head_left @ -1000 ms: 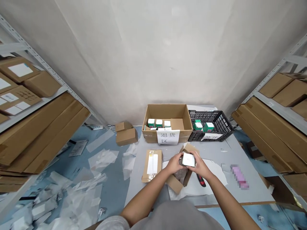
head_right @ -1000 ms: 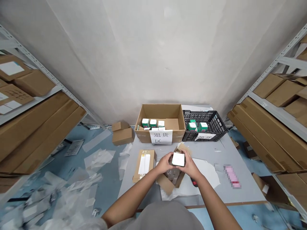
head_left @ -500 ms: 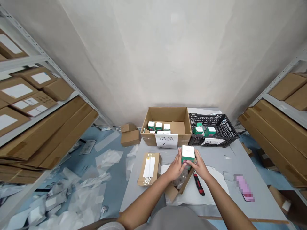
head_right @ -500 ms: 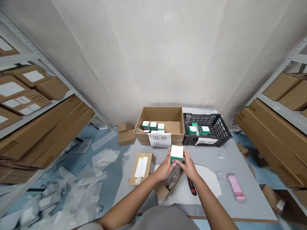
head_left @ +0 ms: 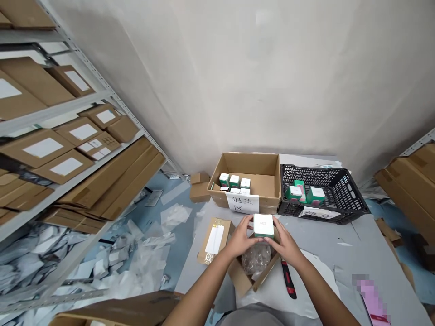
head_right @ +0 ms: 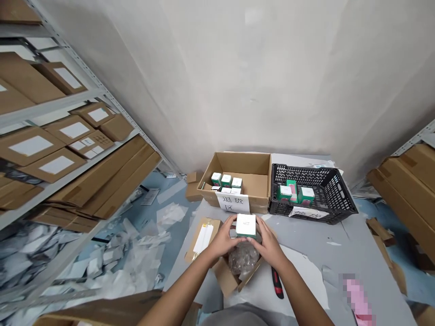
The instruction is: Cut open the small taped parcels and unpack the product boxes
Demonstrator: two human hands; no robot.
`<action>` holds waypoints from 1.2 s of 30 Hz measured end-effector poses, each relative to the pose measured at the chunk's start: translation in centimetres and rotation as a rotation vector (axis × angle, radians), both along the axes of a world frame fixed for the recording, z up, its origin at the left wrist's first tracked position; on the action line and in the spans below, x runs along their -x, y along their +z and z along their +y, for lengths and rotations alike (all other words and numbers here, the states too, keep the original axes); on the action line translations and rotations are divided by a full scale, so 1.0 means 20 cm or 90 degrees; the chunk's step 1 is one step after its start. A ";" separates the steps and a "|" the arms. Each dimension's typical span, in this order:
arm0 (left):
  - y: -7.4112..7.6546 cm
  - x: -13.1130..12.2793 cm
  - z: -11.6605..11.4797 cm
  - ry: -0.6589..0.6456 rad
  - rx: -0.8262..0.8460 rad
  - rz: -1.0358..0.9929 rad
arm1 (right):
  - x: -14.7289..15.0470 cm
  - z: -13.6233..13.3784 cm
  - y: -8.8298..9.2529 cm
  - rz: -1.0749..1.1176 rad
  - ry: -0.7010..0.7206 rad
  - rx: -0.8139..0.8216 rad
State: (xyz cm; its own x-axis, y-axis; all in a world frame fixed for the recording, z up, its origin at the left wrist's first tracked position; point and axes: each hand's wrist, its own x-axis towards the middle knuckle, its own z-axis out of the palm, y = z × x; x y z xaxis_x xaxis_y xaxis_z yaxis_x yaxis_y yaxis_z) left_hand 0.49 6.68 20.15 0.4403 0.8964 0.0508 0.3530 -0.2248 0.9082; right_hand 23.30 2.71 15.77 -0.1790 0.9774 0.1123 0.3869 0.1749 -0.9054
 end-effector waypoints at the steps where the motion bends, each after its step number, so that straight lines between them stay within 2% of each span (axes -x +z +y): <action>1: 0.04 0.01 0.03 0.006 -0.012 -0.003 | -0.01 0.03 0.03 -0.002 0.004 -0.004; 5: 0.21 0.05 0.20 -0.016 -0.073 -0.006 | -0.01 0.20 0.22 -0.024 -0.018 -0.047; 8: 0.31 0.06 0.41 -0.017 -0.100 -0.007 | 0.00 0.39 0.39 -0.062 -0.041 -0.107; 11: 0.35 0.04 0.68 -0.035 -0.148 -0.007 | 0.00 0.62 0.51 -0.096 -0.045 -0.127; 13: 0.34 0.02 0.85 -0.051 -0.184 0.016 | 0.00 0.78 0.52 -0.122 -0.050 -0.129; 16: 0.28 -0.01 1.06 -0.079 -0.185 0.068 | 0.00 0.99 0.44 -0.169 -0.046 -0.120; 20: 0.11 -0.05 1.22 -0.068 -0.183 0.231 | 0.00 1.16 0.23 -0.250 -0.056 -0.055; 25: -0.11 -0.09 1.29 -0.099 -0.158 0.327 | 0.03 1.22 0.03 -0.325 -0.040 0.051; 31: -0.29 -0.12 1.37 -0.178 -0.165 0.410 | 0.04 1.31 -0.12 -0.378 0.046 0.124; 36: -0.47 -0.15 1.45 -0.210 -0.174 0.386 | 0.04 1.39 -0.24 -0.448 0.095 0.185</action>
